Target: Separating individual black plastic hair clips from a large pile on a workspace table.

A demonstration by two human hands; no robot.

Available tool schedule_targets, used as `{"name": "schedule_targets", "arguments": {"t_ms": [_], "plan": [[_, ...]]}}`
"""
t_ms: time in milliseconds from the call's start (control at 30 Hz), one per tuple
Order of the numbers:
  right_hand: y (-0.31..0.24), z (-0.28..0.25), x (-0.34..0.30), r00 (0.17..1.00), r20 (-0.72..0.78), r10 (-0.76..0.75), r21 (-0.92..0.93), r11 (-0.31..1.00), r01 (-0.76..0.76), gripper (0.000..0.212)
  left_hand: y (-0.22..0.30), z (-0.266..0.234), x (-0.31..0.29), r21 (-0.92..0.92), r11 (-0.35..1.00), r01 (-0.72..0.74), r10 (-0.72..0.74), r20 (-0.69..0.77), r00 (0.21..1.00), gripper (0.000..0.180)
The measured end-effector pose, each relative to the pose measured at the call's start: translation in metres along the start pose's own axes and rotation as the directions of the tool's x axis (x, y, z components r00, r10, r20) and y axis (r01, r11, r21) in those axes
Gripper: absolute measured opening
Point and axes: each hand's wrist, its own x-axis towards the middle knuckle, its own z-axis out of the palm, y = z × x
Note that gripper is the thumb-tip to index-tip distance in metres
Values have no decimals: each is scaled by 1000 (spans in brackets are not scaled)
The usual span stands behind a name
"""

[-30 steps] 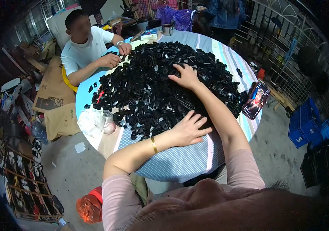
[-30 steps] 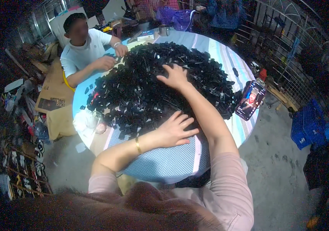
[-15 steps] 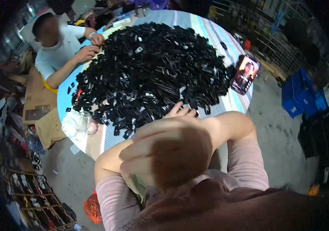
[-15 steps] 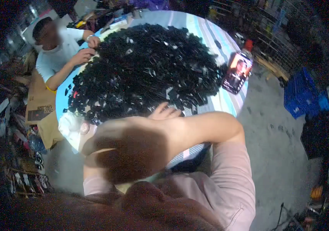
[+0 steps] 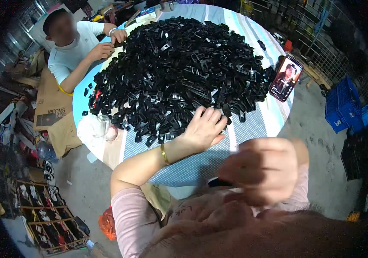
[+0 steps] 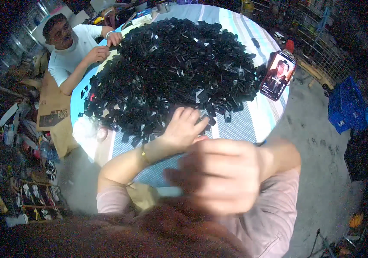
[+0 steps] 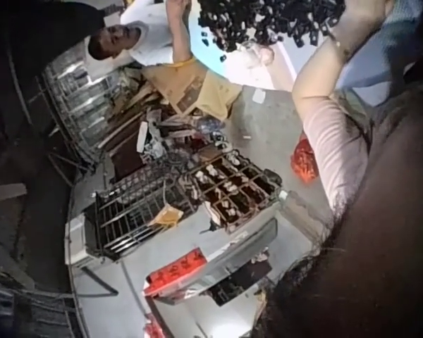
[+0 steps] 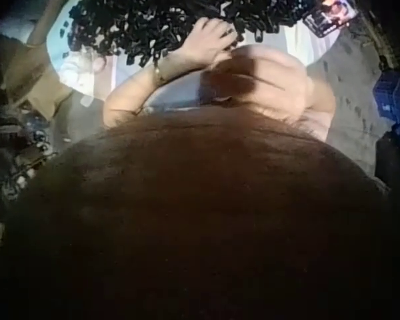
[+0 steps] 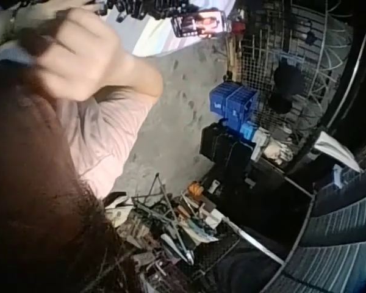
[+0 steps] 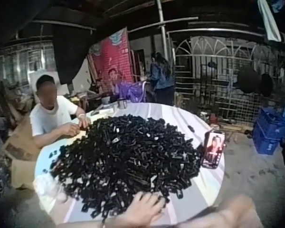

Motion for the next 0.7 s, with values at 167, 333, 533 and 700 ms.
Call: {"name": "schedule_targets", "arguments": {"t_ms": [167, 333, 533, 700], "plan": [[28, -3, -59, 901, 27, 434, -339, 851, -400, 38, 22, -17, -2, 92, 967, 239, -253, 185, 950, 49], [63, 27, -157, 547, -25, 837, -473, 472, -744, 85, 21, -23, -11, 58, 988, 142, -144, 32, 989, 46], [102, 65, -171, 599, -63, 798, -488, 499, -716, 82, 14, -18, -2, -39, 971, 236, -226, 165, 960, 50], [151, 90, -145, 694, -50, 718, -456, 602, -656, 67, 0, -12, -4, 103, 971, 214, -221, 60, 973, 37]]}}
